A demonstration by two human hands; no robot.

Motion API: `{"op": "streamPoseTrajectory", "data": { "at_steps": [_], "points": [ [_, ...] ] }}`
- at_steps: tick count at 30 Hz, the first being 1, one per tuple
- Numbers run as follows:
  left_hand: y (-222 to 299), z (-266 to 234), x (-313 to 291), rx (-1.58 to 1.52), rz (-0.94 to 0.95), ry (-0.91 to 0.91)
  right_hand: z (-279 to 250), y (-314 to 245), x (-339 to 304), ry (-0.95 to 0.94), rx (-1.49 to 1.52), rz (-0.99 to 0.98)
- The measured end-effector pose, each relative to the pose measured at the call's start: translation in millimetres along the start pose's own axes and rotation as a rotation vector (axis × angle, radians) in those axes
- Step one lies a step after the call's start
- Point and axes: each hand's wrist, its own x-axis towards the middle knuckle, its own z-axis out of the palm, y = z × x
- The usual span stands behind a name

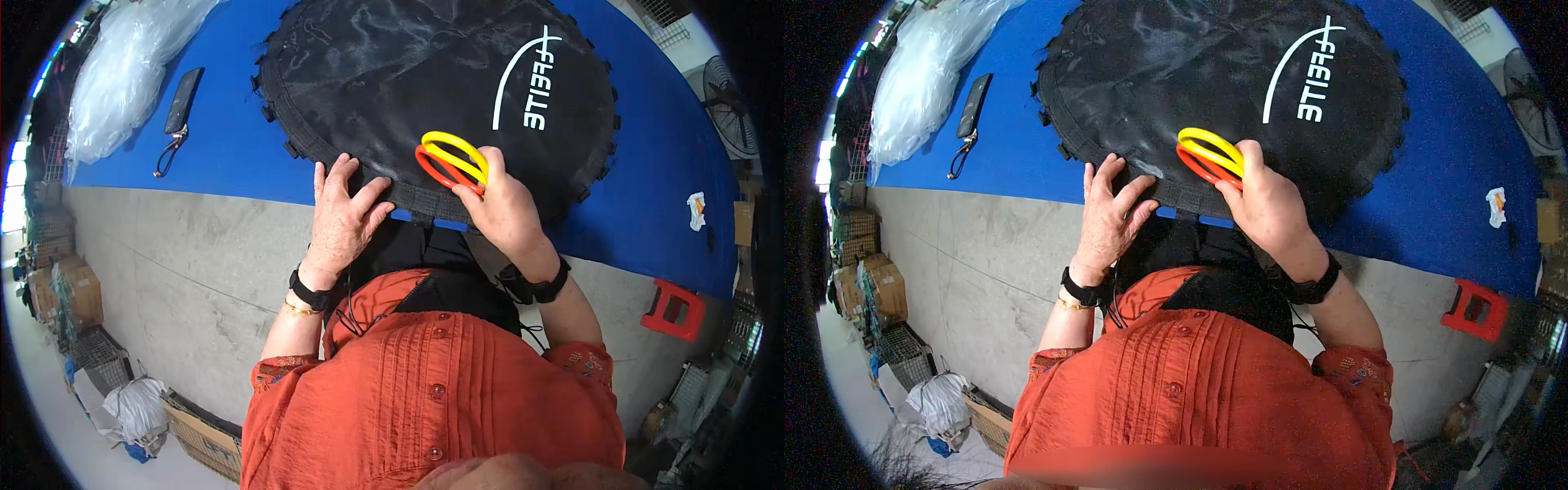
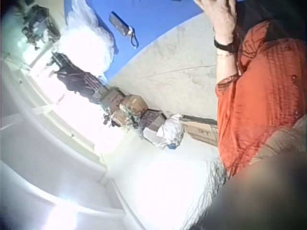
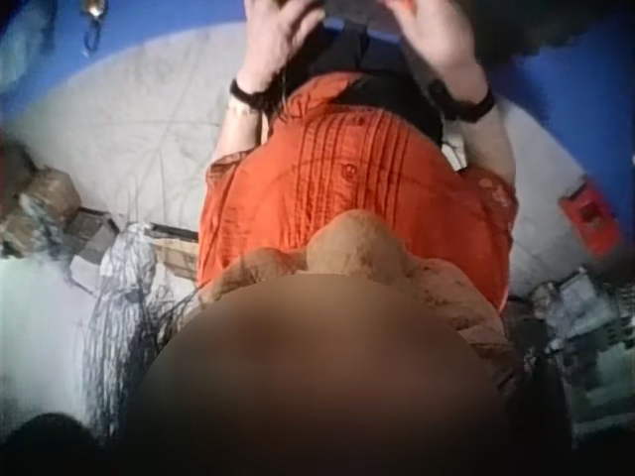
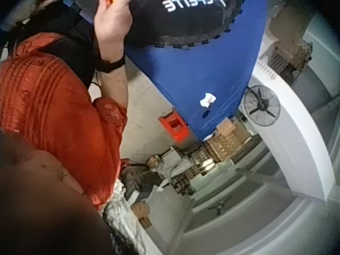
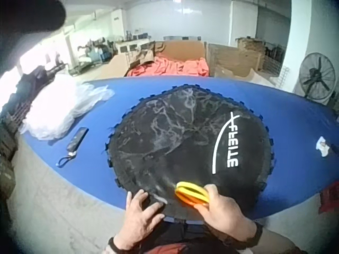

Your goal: Trimming the excess material from a circular mesh mat using scissors at a workbench.

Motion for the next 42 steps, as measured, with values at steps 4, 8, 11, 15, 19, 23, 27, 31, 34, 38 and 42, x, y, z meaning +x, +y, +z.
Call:
{"op": "streamPoseTrajectory", "data": {
  "at_steps": [4, 8, 11, 15, 19, 23, 27, 31, 34, 38, 42],
  "points": [
    [-1.1, -0.6, -0.4, -0.012, 0.005, 0.004, -11.0, 10.3, -10.4, -0.037, 0.027, -0.094],
    [-2.6, -1.1, -0.8, -0.001, -0.002, -0.011, -25.3, 26.4, -16.2, -0.026, -0.015, -0.077],
    [-0.8, -1.8, 0.4, -0.003, 0.001, -0.016, -28.8, 36.7, -20.6, -0.011, -0.025, -0.086],
    [-0.8, -2.2, 0.4, 0.014, -0.004, -0.029, -20.6, 28.9, -16.0, -0.003, 0.011, -0.093],
    [-1.1, -2.4, 0.4, 0.007, -0.003, -0.042, -7.3, -1.5, -2.8, -0.083, 0.004, -0.089],
    [0.5, -2.1, 1.4, 0.009, -0.012, -0.04, 1.2, -18.4, 12.6, -0.153, -0.028, -0.1],
    [0.8, -3.6, 1.7, -0.001, -0.016, -0.044, 0.4, -17.9, 13.3, -0.175, -0.048, -0.101],
    [-0.4, -5.5, 2.7, -0.009, -0.022, -0.051, -12.6, 2.1, 7.2, -0.13, 0.009, -0.065],
    [-0.2, -6.2, 3.3, -0.019, -0.022, -0.047, -11.9, 15.2, 5.6, -0.086, 0.029, -0.06],
    [-1.7, -6.8, 2.1, -0.015, -0.019, -0.051, -12.1, 0.6, 12.7, -0.137, 0.039, -0.018],
    [-1.8, -3.5, 2.8, -0.02, -0.017, -0.051, 0.4, -24.6, 22.7, -0.227, 0.037, 0.012]
  ]
}}
